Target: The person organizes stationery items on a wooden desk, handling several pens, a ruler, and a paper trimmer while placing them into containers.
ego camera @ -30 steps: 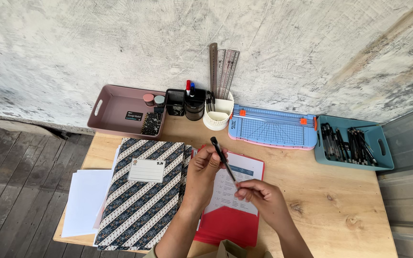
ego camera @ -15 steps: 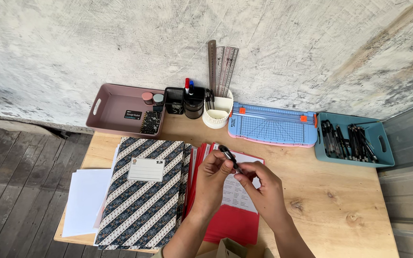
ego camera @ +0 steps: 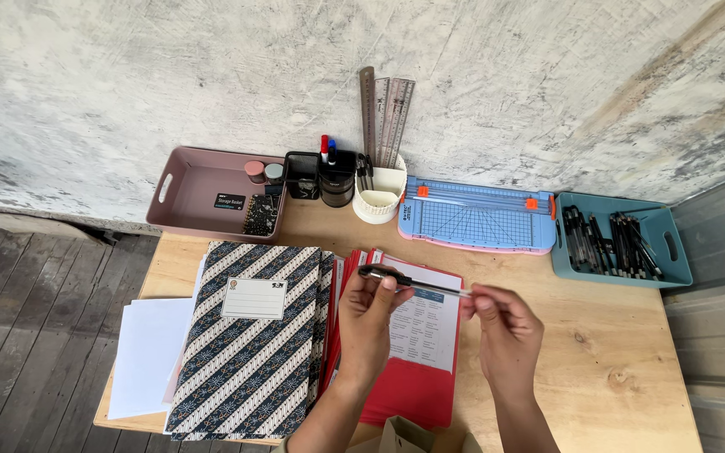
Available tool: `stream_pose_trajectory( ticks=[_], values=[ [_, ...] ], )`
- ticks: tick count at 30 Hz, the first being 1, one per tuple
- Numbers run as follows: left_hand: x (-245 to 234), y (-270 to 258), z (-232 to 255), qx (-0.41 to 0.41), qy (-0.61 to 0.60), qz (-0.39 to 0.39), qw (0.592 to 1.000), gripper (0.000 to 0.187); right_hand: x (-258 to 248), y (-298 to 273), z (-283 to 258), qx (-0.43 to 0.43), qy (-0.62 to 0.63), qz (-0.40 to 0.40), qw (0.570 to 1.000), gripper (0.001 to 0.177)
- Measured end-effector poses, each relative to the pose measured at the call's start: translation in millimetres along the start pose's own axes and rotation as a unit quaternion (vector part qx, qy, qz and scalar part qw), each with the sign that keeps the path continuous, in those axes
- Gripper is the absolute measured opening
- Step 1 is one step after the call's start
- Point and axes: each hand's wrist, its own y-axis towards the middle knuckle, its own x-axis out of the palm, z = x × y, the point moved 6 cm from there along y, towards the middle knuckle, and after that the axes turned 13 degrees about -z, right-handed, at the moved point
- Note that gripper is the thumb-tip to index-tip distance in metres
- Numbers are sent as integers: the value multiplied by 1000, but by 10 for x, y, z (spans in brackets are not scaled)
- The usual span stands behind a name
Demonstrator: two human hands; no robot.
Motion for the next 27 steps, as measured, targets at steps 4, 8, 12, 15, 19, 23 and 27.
stream_pose_trajectory(
  ticks=[4,8,12,15,19,23,27],
  values=[
    [61,-39,-74,0,-40,21,999,11,64,146,5,11,199,16,980,19],
    [150,-102,-151,-8,-44,10,999,13,269,180,104,65,223,-23,972,27],
    [108,-176,-272,-32,-26,7,999,12,223,202,126,63,146,-16,987,23],
    [48,-211,-357,-42,-17,-3,999,11,106,294,52,38,73,-3,997,20],
    [6,-253,-392,-46,-19,-10,999,10,-9,521,-182,-5,51,1,999,17],
    [65,-253,-310,-20,-19,-12,1000,15,105,596,-358,26,82,-14,996,21],
    [133,-223,-179,5,-7,-22,1000,17,331,469,-195,158,-27,-77,984,32]
  ],
)
